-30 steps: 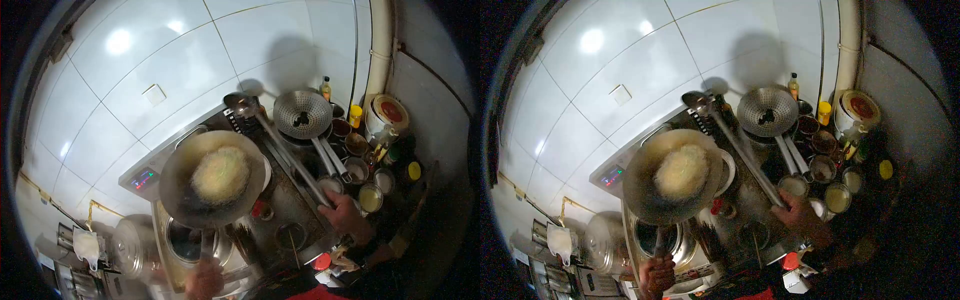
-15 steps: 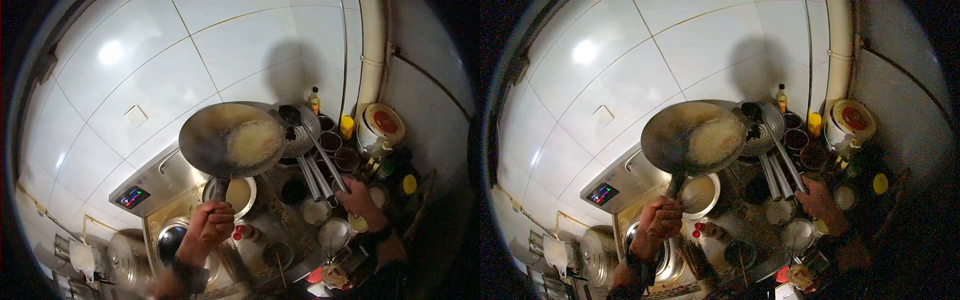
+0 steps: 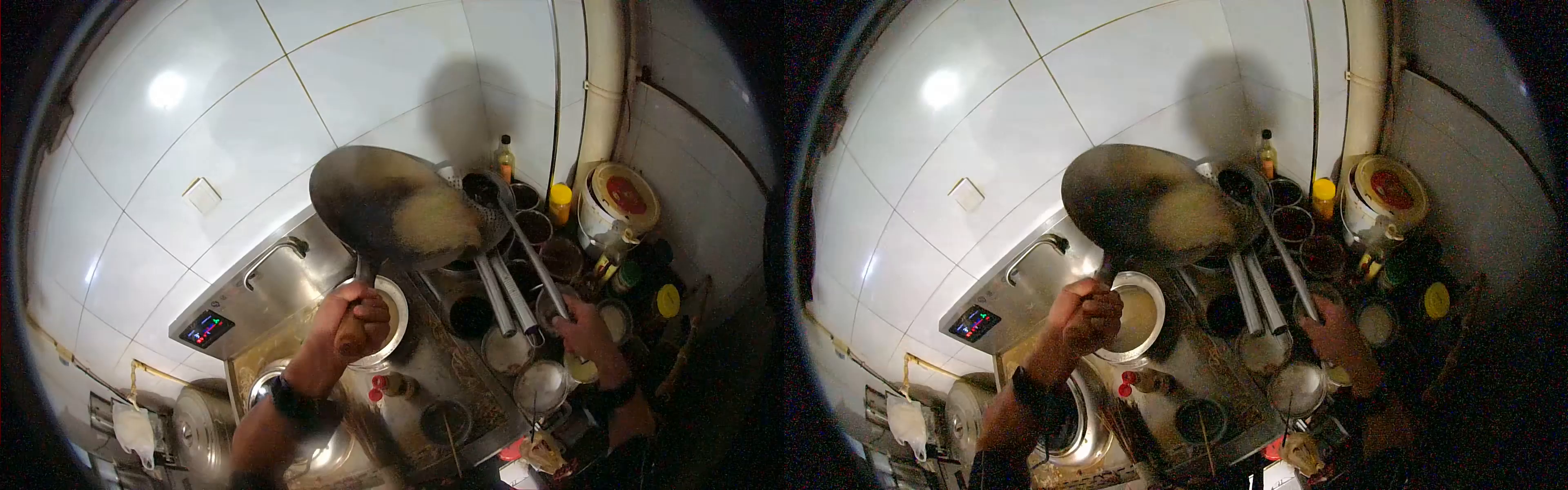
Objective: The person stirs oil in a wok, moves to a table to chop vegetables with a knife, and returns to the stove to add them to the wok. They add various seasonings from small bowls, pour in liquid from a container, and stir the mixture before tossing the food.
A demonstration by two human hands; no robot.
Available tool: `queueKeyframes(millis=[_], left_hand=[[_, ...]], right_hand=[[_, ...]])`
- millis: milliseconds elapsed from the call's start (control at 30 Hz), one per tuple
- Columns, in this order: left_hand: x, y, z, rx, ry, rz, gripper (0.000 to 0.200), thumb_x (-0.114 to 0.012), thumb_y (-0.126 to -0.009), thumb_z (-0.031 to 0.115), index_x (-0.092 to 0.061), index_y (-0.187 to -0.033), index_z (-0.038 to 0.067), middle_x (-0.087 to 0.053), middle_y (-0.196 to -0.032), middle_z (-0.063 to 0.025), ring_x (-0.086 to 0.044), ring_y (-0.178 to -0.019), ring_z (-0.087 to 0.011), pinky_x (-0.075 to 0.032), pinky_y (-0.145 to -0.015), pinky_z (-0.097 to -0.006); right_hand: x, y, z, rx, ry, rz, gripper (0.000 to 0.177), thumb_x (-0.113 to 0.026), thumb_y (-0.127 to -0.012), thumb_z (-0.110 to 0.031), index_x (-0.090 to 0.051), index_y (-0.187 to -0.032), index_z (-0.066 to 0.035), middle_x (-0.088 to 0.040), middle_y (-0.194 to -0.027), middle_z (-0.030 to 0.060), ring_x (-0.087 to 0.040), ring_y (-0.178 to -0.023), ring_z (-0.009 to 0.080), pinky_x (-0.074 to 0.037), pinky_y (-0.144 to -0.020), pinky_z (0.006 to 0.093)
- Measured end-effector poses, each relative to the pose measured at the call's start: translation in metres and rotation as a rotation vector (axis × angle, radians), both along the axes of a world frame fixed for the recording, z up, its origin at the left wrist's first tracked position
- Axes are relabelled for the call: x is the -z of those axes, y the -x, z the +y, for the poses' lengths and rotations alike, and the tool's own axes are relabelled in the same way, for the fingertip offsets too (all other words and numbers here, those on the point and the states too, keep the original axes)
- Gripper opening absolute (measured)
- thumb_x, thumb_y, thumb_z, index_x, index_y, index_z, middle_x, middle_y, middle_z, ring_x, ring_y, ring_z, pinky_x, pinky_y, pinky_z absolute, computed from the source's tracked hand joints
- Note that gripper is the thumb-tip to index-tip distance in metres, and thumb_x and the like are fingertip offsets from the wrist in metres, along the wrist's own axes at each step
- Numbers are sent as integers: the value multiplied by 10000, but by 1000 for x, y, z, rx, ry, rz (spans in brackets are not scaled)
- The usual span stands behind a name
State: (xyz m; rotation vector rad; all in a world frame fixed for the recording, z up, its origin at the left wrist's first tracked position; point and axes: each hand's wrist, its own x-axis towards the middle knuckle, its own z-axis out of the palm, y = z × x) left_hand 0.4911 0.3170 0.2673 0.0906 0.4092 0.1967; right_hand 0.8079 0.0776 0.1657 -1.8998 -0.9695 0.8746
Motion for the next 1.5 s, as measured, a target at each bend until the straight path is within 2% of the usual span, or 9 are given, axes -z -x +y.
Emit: queueKeyframes(millis=[67, 133, 367, 567, 700, 867, 933, 1133, 1500], left_hand=[[-7, -6, 1, -31, -39, 71, 232, -451, -915, 218, -470, -700, 131, -464, -587, 19, -479, -471, -163, -400, -322, -279], [-8, -11, 3, -64, -72, 143, 234, -455, -909, 221, -465, -691, 138, -459, -589, 27, -462, -463, -153, -384, -335, -282], [-17, -15, 2, -30, -485, 405, 211, -501, -878, 195, -450, -680, 143, -421, -559, 38, -400, -459, -131, -387, -393, -285], [-21, -6, -11, -65, -843, 562, 97, -557, -814, 57, -476, -764, 75, -478, -634, -44, -485, -498, -155, -412, -450, -320], [-16, 2, -18, -138, -1043, 575, 75, -574, -797, 74, -503, -779, 59, -498, -636, -57, -494, -488, -180, -400, -437, -305], [1, 20, -14, -128, -855, 347, 163, -563, -856, 167, -474, -740, 95, -426, -567, 8, -435, -432, -107, -348, -399, -306], [4, 39, -20, -153, -706, 229, 154, -552, -865, 172, -477, -751, 100, -403, -553, 27, -432, -425, -95, -342, -383, -294], [44, 165, -92, -245, -216, -228, 167, -521, -884, 131, -459, -1010, 41, -393, -651, 56, -419, -443, -44, -373, -376, -265], [125, 352, -302, -729, 88, -126, 207, -539, -844, 107, -413, -998, 50, -453, -636, 11, -474, -414, -71, -397, -361, -276]], right_hand=[[-4, 3, -2, -14, -25, -70, 488, -595, -885, -92, -497, -1359, -26, -606, -782, 40, -533, -543, 85, -461, -498, 289], [-18, 11, -7, 49, 88, -86, 459, -610, -897, -223, -524, -1284, 9, -666, -983, 180, -642, -884, 258, -503, -816, 394], [-15, 15, -16, 34, 51, -212, 516, -616, -889, -243, -501, -1308, 37, -645, -1118, 252, -653, -1011, 327, -499, -876, 401], [-14, 26, -14, 42, 233, -433, 558, -617, -878, -248, -473, -1344, 21, -632, -1047, 289, -648, -911, 400, -506, -801, 487], [24, 21, -7, 55, -29, -627, 542, -624, -872, -224, -480, -1339, 11, -657, -929, 250, -651, -775, 418, -515, -699, 491], [23, 29, 1, 105, -324, -450, 506, -657, -857, -205, -519, -1298, 0, -671, -802, 137, -636, -593, 314, -510, -553, 415], [-5, 37, -6, 160, -224, 417, 413, -591, -892, -69, -522, -1294, -5, -600, -747, 47, -561, -562, 125, -458, -481, 284], [5, 20, -39, 205, -335, 403, 392, -634, -883, -108, -541, -1249, -2, -569, -732, 4, -499, -523, 67, -390, -419, 216], [-6, 36, -45, 302, -150, 62, 425, -634, -907, -272, -526, -1255, -53, -546, -749, -20, -472, -530, 60, -374, -435, 215]])
